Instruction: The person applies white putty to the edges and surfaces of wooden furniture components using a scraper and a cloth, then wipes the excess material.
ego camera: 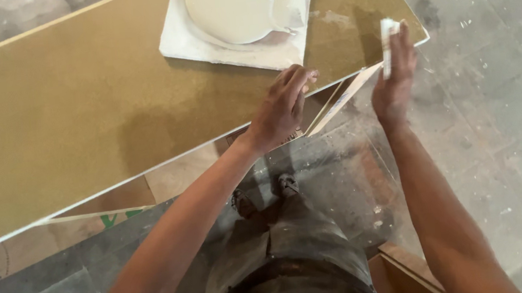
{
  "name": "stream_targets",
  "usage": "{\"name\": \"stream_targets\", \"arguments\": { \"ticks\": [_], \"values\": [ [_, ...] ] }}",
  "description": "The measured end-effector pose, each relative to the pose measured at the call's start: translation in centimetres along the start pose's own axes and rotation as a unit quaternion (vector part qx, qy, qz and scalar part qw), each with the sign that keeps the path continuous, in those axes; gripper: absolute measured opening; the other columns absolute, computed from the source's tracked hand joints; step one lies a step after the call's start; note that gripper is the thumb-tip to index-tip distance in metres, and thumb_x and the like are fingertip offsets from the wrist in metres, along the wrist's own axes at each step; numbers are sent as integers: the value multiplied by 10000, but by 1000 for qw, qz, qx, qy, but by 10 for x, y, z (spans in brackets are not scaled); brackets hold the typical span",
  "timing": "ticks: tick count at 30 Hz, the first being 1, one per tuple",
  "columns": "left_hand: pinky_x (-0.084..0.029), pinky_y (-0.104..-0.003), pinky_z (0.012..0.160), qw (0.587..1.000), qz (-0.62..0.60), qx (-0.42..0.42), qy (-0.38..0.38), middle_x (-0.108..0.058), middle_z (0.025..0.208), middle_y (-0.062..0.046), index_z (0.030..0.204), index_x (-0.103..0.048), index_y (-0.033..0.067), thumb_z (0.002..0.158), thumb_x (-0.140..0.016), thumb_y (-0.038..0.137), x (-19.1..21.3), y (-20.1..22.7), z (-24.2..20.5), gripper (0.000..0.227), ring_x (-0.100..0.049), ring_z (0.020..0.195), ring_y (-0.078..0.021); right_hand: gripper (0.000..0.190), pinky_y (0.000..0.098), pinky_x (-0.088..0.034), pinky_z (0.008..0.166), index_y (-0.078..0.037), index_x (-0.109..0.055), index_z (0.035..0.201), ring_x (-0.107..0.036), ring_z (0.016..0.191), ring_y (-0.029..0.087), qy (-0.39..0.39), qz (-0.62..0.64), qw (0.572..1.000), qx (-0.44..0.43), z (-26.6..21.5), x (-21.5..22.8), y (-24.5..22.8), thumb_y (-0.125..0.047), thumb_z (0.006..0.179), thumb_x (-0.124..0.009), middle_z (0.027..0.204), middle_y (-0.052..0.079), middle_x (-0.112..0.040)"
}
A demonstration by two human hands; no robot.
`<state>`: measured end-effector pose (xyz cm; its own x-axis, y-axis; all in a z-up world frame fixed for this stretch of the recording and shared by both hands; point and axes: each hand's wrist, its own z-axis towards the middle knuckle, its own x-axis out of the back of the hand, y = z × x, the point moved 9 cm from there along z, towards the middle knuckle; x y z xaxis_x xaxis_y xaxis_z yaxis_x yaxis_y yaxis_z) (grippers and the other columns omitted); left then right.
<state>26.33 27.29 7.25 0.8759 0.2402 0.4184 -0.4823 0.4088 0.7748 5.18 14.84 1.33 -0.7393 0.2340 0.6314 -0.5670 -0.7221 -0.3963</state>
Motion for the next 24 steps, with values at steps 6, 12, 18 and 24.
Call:
{"name": "stream_targets", "arguments": {
  "ticks": [6, 12, 18, 24],
  "values": [
    [-596, -373, 838, 1000, 23, -6, -17, -648, 1132, -140, 1286, -515, 33, 1004, -465, -103, -11, -3, -4, 317, -685, 981, -273, 546, 620, -75, 1223, 8, -432, 1594, -160, 1574, 429, -82, -105, 990, -43, -5, -37, 1, -175, 1090, -535, 1695, 218, -290],
    [-593, -369, 844, 1000, 0, -22, 12, -637, 1150, -151, 1300, -512, 22, 977, -498, -111, -24, 3, 4, 349, -686, 1008, -279, 701, 600, -224, 1167, -20, -468, 1566, -288, 1576, 378, -194, -134, 971, -39, -11, -26, -5, 36, 867, -479, 1684, 187, -372],
    [-597, -362, 800, 1000, -2, 11, 3, -641, 1156, -149, 1296, -532, 21, 965, -525, -96, -44, -2, 7, 351, -681, 901, -252, 643, 509, -333, 1041, -23, -500, 1529, -417, 1517, 354, -174, -97, 980, 27, -28, 4, -27, 62, 892, -489, 1618, 180, -467],
    [-580, -415, 844, 997, 54, -52, 35, -616, 1176, -155, 1306, -518, 30, 983, -537, -67, -41, 7, 6, 338, -672, 982, -319, 591, 440, -482, 1143, -200, -608, 1465, -620, 1384, 272, -227, 106, 964, -92, -81, 21, 24, -10, 909, -548, 1489, 59, -642]
  ]
}}
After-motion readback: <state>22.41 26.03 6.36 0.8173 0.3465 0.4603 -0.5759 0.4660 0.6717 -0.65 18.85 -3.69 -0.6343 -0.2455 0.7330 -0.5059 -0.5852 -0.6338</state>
